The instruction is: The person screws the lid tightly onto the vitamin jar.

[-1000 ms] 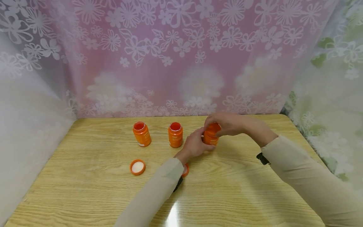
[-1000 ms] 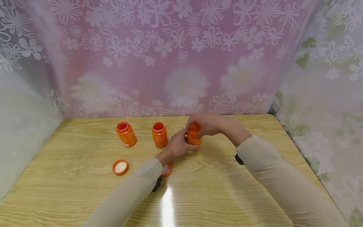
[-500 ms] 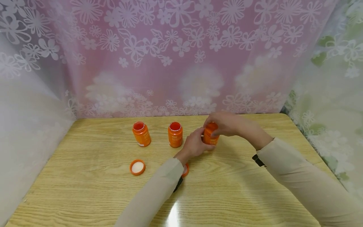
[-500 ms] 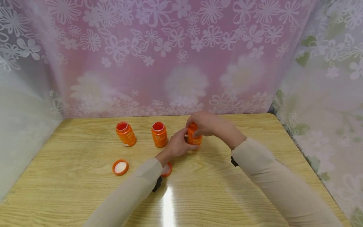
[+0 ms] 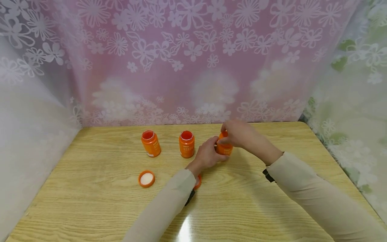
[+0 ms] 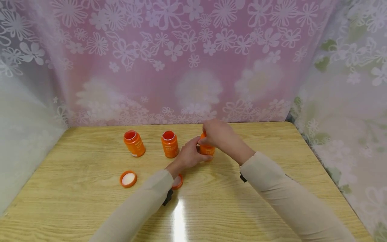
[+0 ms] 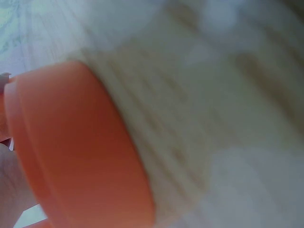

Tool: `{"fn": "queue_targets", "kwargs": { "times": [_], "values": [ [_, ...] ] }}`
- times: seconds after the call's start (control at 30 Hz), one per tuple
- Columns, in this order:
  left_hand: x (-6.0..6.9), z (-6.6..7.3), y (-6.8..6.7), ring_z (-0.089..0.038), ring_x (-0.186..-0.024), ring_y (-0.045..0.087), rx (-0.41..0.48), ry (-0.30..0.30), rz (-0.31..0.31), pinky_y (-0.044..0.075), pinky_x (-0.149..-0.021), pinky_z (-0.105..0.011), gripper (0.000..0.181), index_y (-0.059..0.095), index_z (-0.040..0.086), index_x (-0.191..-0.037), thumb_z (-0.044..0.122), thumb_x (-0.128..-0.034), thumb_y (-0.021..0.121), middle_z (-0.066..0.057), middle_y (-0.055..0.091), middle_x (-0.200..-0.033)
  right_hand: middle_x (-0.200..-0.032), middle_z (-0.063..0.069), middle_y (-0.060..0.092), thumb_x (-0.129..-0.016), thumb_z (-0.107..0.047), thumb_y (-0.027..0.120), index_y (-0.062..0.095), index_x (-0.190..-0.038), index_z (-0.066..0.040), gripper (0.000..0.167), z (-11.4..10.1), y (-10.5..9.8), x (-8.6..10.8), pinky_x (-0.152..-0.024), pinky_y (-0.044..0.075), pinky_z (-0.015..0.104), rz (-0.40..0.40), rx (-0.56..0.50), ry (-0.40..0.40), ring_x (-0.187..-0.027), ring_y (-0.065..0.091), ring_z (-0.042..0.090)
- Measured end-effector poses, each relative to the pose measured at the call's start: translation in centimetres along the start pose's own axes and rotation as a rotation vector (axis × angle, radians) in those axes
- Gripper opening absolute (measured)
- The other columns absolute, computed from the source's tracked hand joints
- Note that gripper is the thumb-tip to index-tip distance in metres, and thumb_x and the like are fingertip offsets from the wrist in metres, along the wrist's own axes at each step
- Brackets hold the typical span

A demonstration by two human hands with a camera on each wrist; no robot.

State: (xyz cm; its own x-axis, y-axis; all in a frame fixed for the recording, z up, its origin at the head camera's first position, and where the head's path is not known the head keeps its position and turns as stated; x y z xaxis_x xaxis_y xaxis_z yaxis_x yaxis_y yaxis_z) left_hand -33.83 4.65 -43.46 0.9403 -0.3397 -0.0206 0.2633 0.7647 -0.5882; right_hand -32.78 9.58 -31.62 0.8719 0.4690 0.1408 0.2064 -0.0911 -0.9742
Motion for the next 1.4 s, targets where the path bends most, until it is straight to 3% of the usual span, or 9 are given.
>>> {"fn": "queue_targets", "kwargs": {
  "times": [0.3,0.4,0.47,0.57,0.67,0.73,0.9,1.0,1.4],
  "values": [
    [0.0,0.0,-0.1,-0.012,-0.099,0.059,-0.003,-0.004,0.014,0.048,-0.089,-0.028,0.053,0.055,0.02,-0.121,0.03,-0.0766,0.082,0.006,0.058,-0.114,-0.075,0.006,0.059,-0.087,-0.035,0.07,0.062,-0.089,-0.001,0.035,0.5,0.1,-0.1,-0.056,0.048,0.031,0.012,0.01,0.078,-0.062,0.055,0.019],
    [0.1,0.0,0.0,-0.012,-0.1,0.059,-0.005,-0.003,0.009,0.047,-0.09,-0.028,0.057,0.054,0.02,-0.126,0.03,-0.0769,0.082,0.006,0.058,-0.116,-0.085,0.01,0.063,-0.091,-0.044,0.062,0.062,-0.101,0.0,0.045,1.4,0.3,0.2,-0.057,0.049,0.034,-0.005,-0.001,0.13,-0.065,0.058,0.021],
    [0.1,0.1,0.0,-0.013,-0.101,0.059,-0.005,-0.003,0.004,0.047,-0.091,-0.03,0.06,0.052,0.019,-0.128,0.029,-0.077,0.082,0.005,0.058,-0.117,-0.101,0.014,0.065,-0.093,-0.047,0.057,0.06,-0.115,0.0,0.052,1.8,0.2,0.3,-0.067,0.052,0.04,-0.017,-0.018,0.127,-0.078,0.063,0.026],
    [0.1,0.1,-0.1,-0.013,-0.102,0.059,0.004,-0.002,0.004,0.046,-0.092,-0.031,0.06,0.052,0.018,-0.127,0.028,-0.0767,0.082,0.005,0.058,-0.116,-0.127,0.018,0.056,-0.094,-0.041,0.058,0.054,-0.131,-0.004,0.053,1.4,-0.1,0.4,-0.086,0.048,0.05,-0.047,-0.028,-0.023,-0.105,0.059,0.034],
    [0.1,0.2,-0.1,-0.012,-0.1,0.059,0.01,-0.002,0.004,0.047,-0.091,-0.029,0.059,0.052,0.016,-0.126,0.028,-0.0767,0.082,0.005,0.059,-0.115,-0.138,0.016,0.048,-0.089,-0.026,0.069,0.055,-0.132,-0.008,0.048,0.2,-0.1,0.9,-0.099,0.038,0.054,-0.108,-0.067,-0.25,-0.124,0.046,0.037],
    [0.1,0.2,-0.1,-0.011,-0.098,0.059,0.01,0.001,0.003,0.047,-0.09,-0.028,0.06,0.052,0.015,-0.128,0.028,-0.0771,0.082,0.005,0.059,-0.115,-0.141,0.015,0.045,-0.086,-0.018,0.073,0.057,-0.131,-0.01,0.049,-0.3,0.2,1.2,-0.102,0.035,0.053,-0.157,-0.097,-0.353,-0.129,0.041,0.037],
    [0.1,0.3,0.0,-0.012,-0.099,0.058,0.003,0.003,0.002,0.047,-0.089,-0.027,0.065,0.049,0.017,-0.134,0.028,-0.0775,0.081,0.004,0.058,-0.117,-0.133,0.01,0.053,-0.087,-0.007,0.07,0.062,-0.126,-0.01,0.041,-0.4,0.9,1.1,-0.099,0.04,0.048,-0.212,-0.149,-0.422,-0.121,0.048,0.031],
    [0.0,0.2,0.1,-0.013,-0.1,0.058,-0.002,-0.001,0.003,0.047,-0.09,-0.027,0.065,0.05,0.018,-0.133,0.028,-0.0773,0.081,0.003,0.057,-0.116,-0.124,0.005,0.058,-0.087,-0.005,0.069,0.064,-0.123,-0.01,0.036,-0.4,1.1,0.9,-0.095,0.043,0.044,-0.207,-0.146,-0.411,-0.112,0.053,0.025],
    [0.1,0.2,0.0,-0.013,-0.099,0.057,-0.019,0.01,0.006,0.047,-0.089,-0.029,0.06,0.052,0.016,-0.127,0.029,-0.0767,0.082,0.003,0.056,-0.112,-0.112,0.006,0.062,-0.088,-0.013,0.071,0.064,-0.12,-0.006,0.034,-0.6,1.2,0.3,-0.087,0.049,0.042,-0.176,-0.01,-0.226,-0.098,0.058,0.024]
  ]
}}
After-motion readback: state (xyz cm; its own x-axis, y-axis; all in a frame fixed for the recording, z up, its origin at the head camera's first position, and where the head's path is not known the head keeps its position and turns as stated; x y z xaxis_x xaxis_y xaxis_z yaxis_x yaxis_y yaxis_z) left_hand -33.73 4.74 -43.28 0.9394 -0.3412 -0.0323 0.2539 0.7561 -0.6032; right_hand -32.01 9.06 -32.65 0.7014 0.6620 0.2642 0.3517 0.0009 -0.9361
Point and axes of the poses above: each hand's wrist, its own x-axis away from the middle knuckle, its own y-axis out of the palm, z = x × y, the point moved 10 cm from there along -x, towards the middle knuckle
